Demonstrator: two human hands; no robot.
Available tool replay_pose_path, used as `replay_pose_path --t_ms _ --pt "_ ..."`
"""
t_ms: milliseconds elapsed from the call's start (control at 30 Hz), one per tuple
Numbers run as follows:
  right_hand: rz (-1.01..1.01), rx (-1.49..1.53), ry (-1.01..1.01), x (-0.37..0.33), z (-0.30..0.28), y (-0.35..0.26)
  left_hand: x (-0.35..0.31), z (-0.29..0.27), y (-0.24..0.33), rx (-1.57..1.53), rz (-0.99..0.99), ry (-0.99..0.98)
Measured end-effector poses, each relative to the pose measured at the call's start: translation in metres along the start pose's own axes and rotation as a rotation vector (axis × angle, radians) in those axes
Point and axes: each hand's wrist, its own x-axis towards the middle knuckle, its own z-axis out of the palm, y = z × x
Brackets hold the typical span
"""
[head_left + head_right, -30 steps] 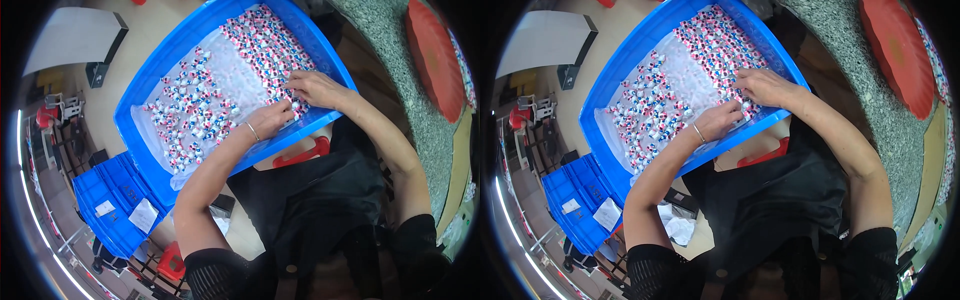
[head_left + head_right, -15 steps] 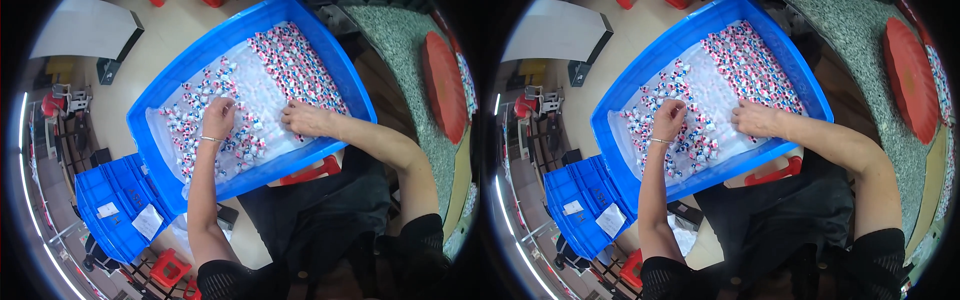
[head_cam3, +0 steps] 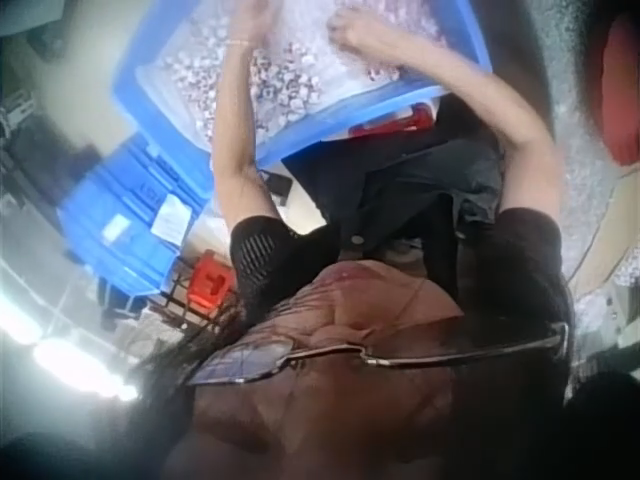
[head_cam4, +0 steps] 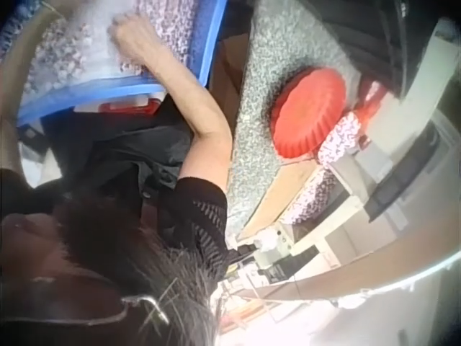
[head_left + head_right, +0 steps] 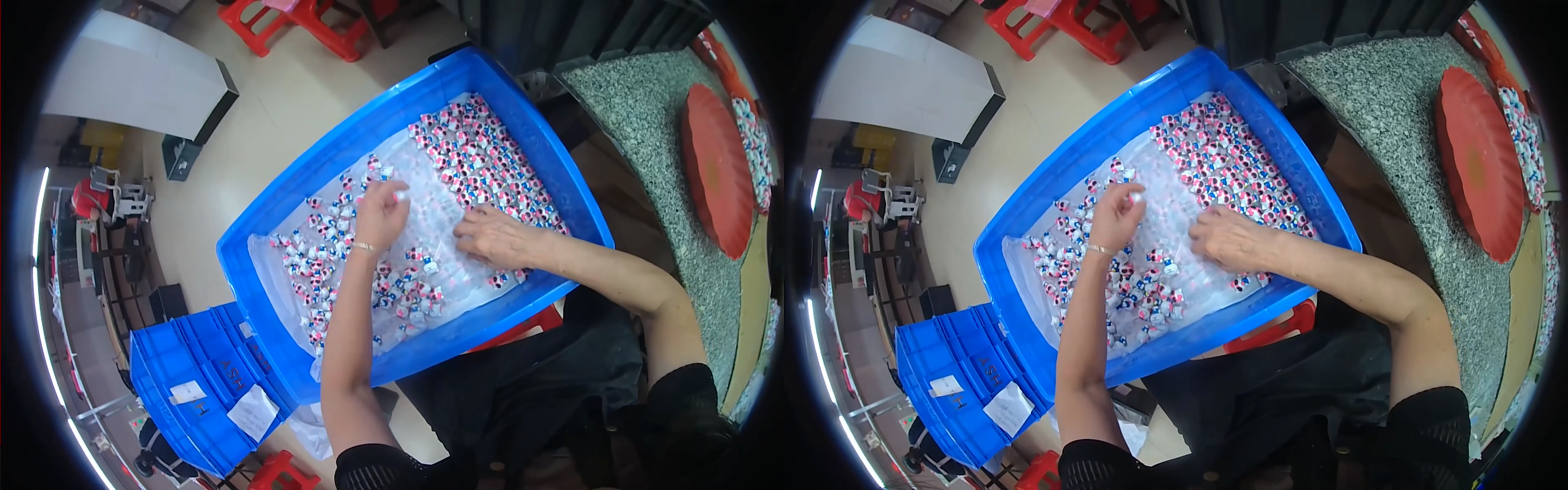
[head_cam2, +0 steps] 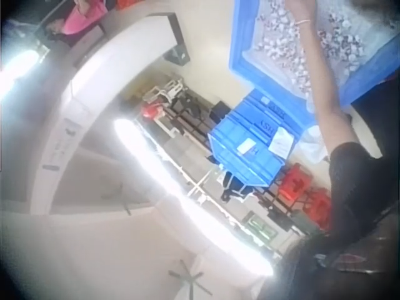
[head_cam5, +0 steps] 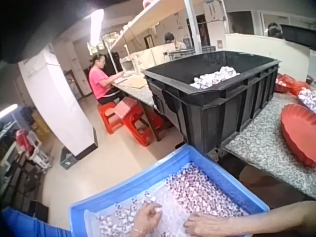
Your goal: Arranging small plastic toy parts into neat rows inside a blue storage bin.
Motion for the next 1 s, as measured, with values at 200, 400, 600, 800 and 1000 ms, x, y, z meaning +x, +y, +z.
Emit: replay_pose_path --t_ms 200,400,600,800,1000 --pt "0.313 -0.136 0.285 0.064 0.006 0.053 0.084 0.027 -0.017 -0.303 -0.510 0.317" --pt "0.330 -0.250 0.457 0.114 0.023 0.094 0.104 0.048 -0.029 0.041 -0.414 0.332" --pt "0.384 -0.345 0.483 0.131 0.034 0.097 0.103 0.034 -0.022 0.062 -0.310 0.259" --pt "0.359 -0.390 0.473 0.125 0.037 0.103 0.094 0.040 -0.020 0.320 -0.165 0.343" --pt "0.362 -0.365 0.382 0.135 0.036 0.097 0.087 0.012 -0.050 -0.052 -0.219 0.424"
